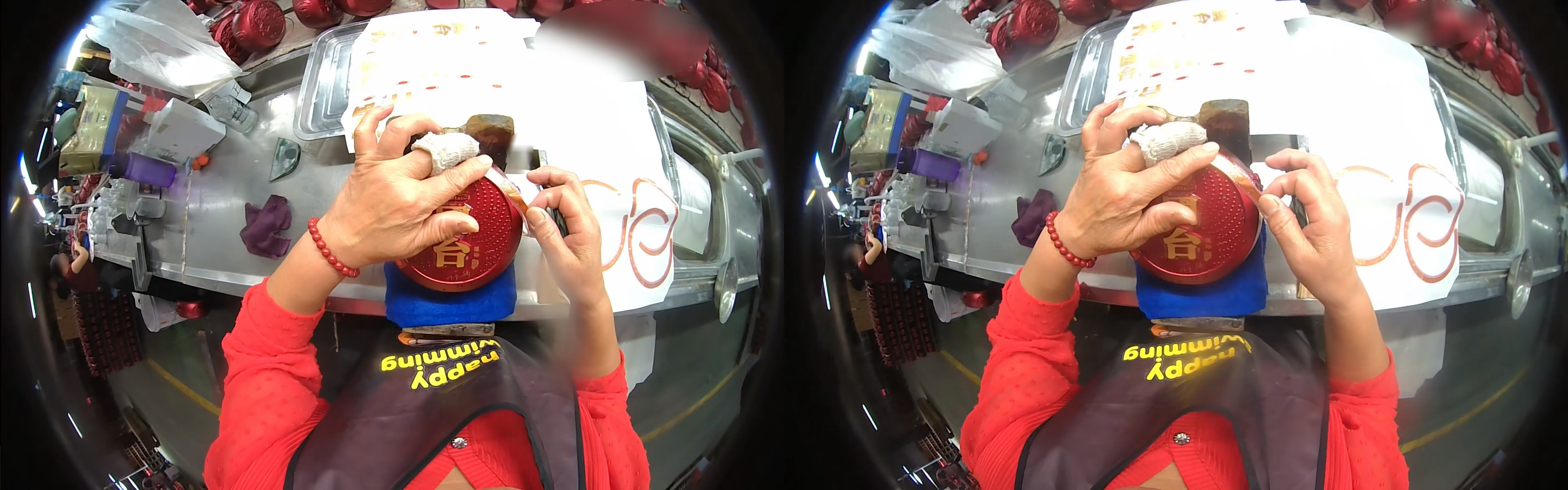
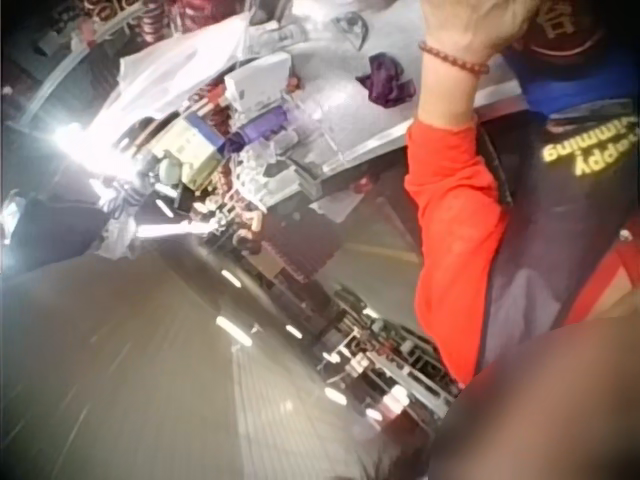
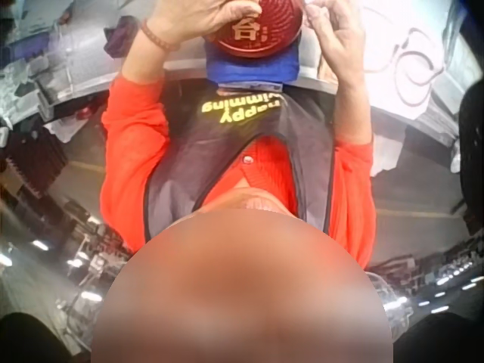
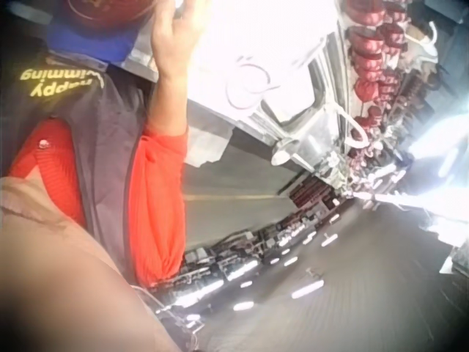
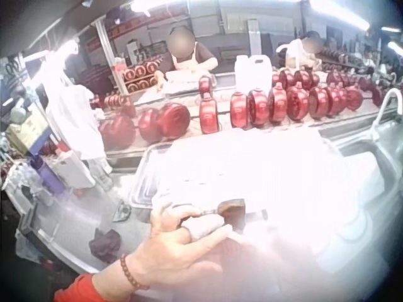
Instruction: The person applies gold stickers to a red spherical ornament mounted in a blue holder, then wipes the surface with a green sponge and a purple cloth. The person repeats this process on multiple ornaments, placing finished items aside.
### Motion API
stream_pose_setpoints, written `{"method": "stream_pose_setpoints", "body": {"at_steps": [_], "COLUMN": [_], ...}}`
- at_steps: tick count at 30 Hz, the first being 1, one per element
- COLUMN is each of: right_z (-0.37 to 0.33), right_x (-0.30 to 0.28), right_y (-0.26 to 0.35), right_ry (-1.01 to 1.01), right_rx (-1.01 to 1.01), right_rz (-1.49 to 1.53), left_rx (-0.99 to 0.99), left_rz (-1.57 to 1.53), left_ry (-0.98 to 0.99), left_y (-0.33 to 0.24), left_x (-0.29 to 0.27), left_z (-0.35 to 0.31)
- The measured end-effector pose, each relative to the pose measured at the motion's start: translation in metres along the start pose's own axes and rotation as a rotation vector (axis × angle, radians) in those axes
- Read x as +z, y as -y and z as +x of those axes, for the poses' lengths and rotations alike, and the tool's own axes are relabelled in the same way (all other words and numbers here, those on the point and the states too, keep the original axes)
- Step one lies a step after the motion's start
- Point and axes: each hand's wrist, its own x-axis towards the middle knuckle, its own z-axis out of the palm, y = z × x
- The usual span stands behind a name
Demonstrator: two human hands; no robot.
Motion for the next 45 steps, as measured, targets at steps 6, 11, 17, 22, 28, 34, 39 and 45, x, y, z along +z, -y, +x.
{"method": "stream_pose_setpoints", "body": {"at_steps": [6, 11, 17, 22, 28, 34, 39, 45], "right_z": [0.001, 0.001, -0.008, -0.016, -0.021, -0.03, -0.039, -0.056], "right_x": [0.0, -0.004, -0.012, -0.016, -0.011, -0.008, -0.007, -0.026], "right_y": [-0.001, -0.002, 0.002, 0.006, 0.01, 0.003, 0.003, 0.027], "right_ry": [0.037, 0.075, 0.147, 0.188, 0.19, 0.182, 0.191, 0.362], "right_rx": [0.03, -0.048, 0.054, 0.103, 0.069, 0.15, 0.092, 0.046], "right_rz": [0.052, -0.051, -0.003, 0.062, 0.107, 0.103, -0.009, 0.002], "left_rx": [-0.004, -0.042, 0.004, 0.057, 0.081, 0.092, 0.121, 0.206], "left_rz": [-0.019, -0.04, 0.004, 0.033, 0.046, 0.02, -0.04, -0.293], "left_ry": [0.018, 0.066, 0.096, 0.15, 0.171, 0.151, 0.091, 0.149], "left_y": [0.003, 0.003, -0.001, -0.007, -0.012, -0.01, -0.021, -0.031], "left_x": [0.003, -0.007, -0.005, -0.005, -0.005, -0.003, 0.002, -0.007], "left_z": [0.002, -0.004, -0.001, 0.006, 0.01, 0.011, 0.017, 0.02]}}
